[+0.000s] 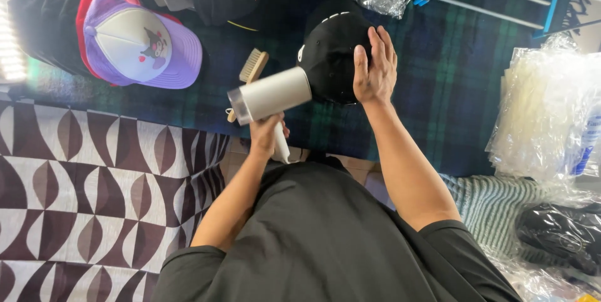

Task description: Using a handheld steamer and a brush to clean and shape a baseball cap.

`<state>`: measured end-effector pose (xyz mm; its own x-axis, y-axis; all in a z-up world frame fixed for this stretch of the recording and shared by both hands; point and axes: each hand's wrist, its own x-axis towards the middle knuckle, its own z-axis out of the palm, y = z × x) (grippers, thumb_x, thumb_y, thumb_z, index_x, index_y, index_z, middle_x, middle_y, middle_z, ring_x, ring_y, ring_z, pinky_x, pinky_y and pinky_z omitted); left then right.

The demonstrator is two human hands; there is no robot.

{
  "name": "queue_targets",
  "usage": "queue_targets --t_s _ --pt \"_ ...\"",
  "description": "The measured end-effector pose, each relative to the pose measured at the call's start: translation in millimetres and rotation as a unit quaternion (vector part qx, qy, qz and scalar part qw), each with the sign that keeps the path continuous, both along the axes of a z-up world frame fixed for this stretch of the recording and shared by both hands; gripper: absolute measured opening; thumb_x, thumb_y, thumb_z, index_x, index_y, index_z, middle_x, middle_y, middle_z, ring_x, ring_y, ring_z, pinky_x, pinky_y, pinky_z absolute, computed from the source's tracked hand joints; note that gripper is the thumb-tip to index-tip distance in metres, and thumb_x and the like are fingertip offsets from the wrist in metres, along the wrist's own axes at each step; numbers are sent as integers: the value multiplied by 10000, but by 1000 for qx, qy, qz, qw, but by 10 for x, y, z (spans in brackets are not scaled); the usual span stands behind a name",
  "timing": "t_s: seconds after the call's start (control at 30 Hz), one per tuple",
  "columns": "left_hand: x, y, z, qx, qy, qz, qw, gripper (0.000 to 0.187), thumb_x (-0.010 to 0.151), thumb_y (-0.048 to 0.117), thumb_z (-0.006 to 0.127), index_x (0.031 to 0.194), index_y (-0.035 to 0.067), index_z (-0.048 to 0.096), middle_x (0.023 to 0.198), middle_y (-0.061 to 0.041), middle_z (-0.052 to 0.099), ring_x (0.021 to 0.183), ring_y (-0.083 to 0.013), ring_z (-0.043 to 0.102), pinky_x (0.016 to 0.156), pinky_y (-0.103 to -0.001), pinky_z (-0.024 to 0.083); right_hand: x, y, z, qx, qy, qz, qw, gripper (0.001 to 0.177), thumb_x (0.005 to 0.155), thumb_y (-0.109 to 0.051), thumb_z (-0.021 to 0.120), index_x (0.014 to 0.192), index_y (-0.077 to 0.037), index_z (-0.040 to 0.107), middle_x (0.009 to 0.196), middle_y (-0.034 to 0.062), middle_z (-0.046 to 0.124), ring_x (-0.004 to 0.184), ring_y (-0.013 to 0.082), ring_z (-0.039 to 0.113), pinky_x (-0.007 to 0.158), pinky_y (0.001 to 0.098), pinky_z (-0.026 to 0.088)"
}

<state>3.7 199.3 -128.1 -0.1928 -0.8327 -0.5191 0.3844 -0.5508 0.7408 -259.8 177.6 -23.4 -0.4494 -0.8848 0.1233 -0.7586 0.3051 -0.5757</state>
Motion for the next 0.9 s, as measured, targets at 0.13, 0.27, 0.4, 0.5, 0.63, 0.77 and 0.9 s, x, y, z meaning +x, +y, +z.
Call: queue_targets --t_s 0.13,0.27,0.4,0.5,0.63,0.77,0.9 --pt "-71 -331 -56 -28 49 43 998 311 800 58 683 1069 -21 549 727 -134 533 491 -214 510 381 -363 459 -46 -21 -69 10 15 4 1000 764 1067 -612 211 1562 -73 432 1631 115 395 1532 266 292 1225 459 268" --pt "33 -69 -36 -70 -11 1 997 335 803 71 730 1085 -13 569 714 -131 557 447 -210 524 401 -352 491 -30 -36 -82 -28 10 -5 1000 687 1093 -529 214 1534 -76 483 1603 105 446 1514 247 338 1216 425 291" --pt "7 48 341 -174 -111 -35 978 357 824 83 760 1129 14 589 819 -128 627 553 -222 583 501 -362 526 -74 -38 -117 -37 5 7 999 680 1101 -499 147 1555 -105 466 1619 73 439 1532 223 323 1245 415 261" --pt "-76 -243 809 -300 -207 -44 930 407 822 80 765 1182 37 580 925 -111 649 744 -231 633 635 -365 570 -71 -19 -179 -65 9 5 998 643 1111 -477 192 1530 -103 506 1593 79 476 1515 227 360 1234 427 290" --pt "-56 -391 959 -401 -305 -57 862 460 820 77 769 1235 59 572 1031 -93 671 936 -240 681 769 -368 613 -76 44 -198 -89 28 5 996 590 1127 -448 235 1510 -116 537 1566 68 515 1497 222 398 1225 420 321" --pt "-56 -360 688 -514 -429 -66 740 872 835 291 910 1481 -4 403 1349 -230 586 1278 -425 574 1137 -495 464 -97 -111 -244 -79 13 -6 997 611 1115 -448 202 1526 -128 523 1588 50 488 1510 202 369 1224 409 286" --pt "-154 -106 1157 -452 -455 -175 747 797 847 314 854 1459 26 434 1289 -194 601 1133 -441 604 982 -528 481 -126 -12 -365 -85 -9 -14 996 589 1123 -411 185 1562 -123 450 1624 40 450 1529 201 396 1274 394 286"
